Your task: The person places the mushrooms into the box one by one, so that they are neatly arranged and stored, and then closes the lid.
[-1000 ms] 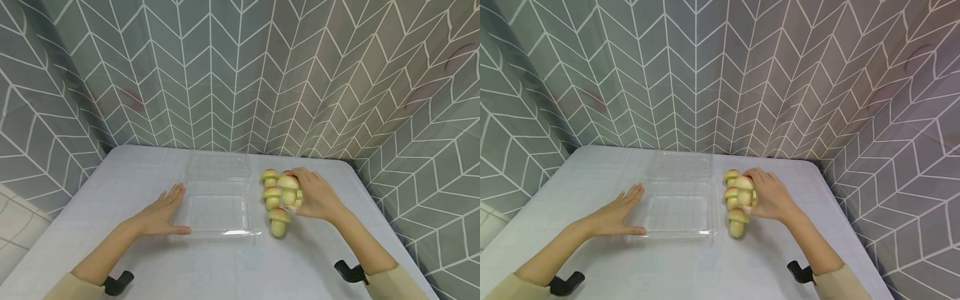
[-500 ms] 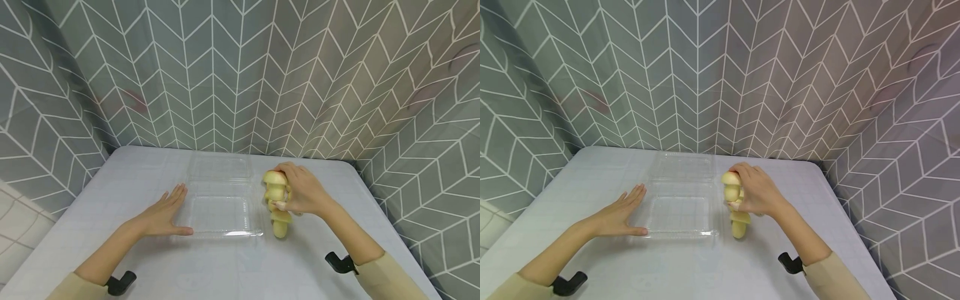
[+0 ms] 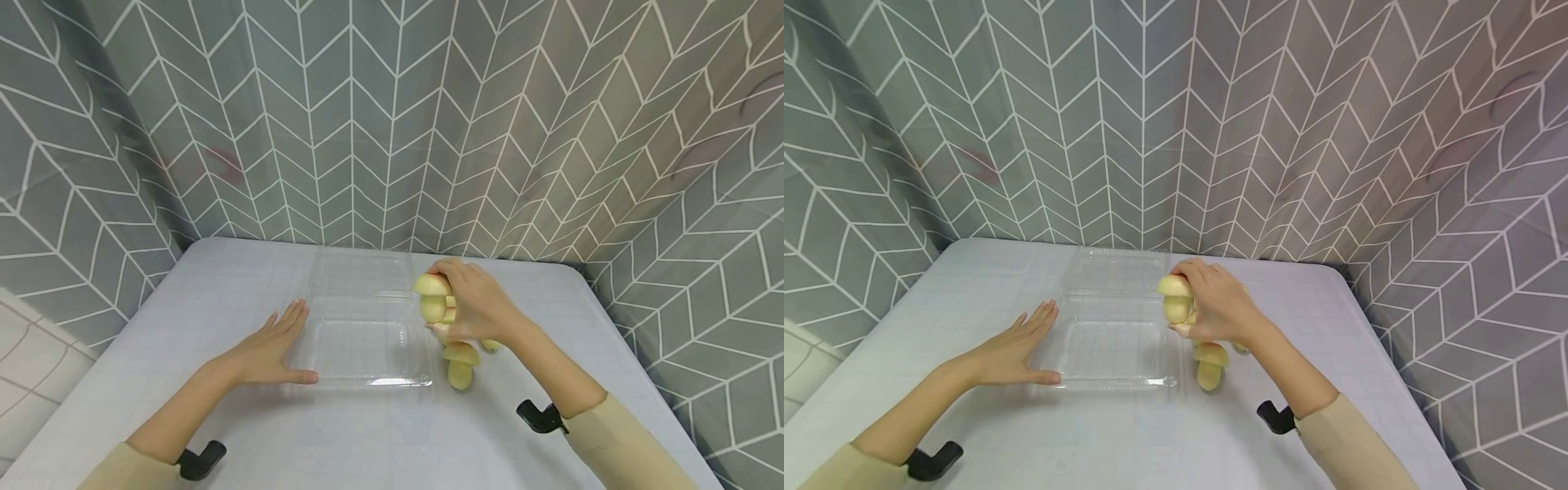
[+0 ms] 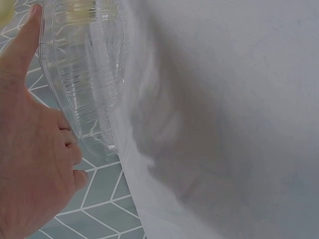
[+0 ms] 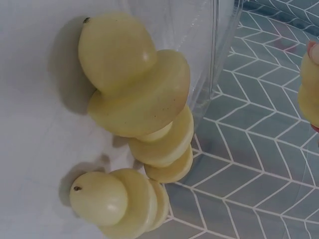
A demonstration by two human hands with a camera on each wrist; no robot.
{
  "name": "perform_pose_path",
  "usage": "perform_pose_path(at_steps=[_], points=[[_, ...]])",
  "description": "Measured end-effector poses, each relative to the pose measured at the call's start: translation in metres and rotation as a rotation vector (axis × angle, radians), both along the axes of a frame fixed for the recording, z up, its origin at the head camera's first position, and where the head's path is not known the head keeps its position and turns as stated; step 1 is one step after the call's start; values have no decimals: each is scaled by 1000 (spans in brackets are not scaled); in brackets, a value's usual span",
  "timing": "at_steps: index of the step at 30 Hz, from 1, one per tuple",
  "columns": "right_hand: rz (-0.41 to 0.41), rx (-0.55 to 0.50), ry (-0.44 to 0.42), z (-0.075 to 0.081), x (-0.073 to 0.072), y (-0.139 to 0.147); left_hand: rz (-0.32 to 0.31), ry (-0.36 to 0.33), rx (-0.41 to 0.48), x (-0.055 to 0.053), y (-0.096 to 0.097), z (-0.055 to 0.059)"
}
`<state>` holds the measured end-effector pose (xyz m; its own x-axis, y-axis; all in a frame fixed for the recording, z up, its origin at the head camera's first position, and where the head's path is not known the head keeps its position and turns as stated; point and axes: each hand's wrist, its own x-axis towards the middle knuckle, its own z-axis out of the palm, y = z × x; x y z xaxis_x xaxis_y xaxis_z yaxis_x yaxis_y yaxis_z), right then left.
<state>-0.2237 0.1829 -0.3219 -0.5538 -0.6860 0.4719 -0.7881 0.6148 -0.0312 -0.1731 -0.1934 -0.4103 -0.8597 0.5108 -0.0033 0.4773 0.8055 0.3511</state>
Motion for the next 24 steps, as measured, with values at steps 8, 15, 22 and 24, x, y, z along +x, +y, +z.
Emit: perform_pose_path(at_steps=[8,15,22,24], points=[[60,-8,5,-2,-7,-19,-1,-15,17,6,-1,0],[101,3,18,1,-11,-36,-9,-2,7,5,0,2],[143,-12,43,3,-16,-54,-7,-10,3,1,1,5],[156,-10,47,3,-18,-59,-5,-11,1,1,1,5]])
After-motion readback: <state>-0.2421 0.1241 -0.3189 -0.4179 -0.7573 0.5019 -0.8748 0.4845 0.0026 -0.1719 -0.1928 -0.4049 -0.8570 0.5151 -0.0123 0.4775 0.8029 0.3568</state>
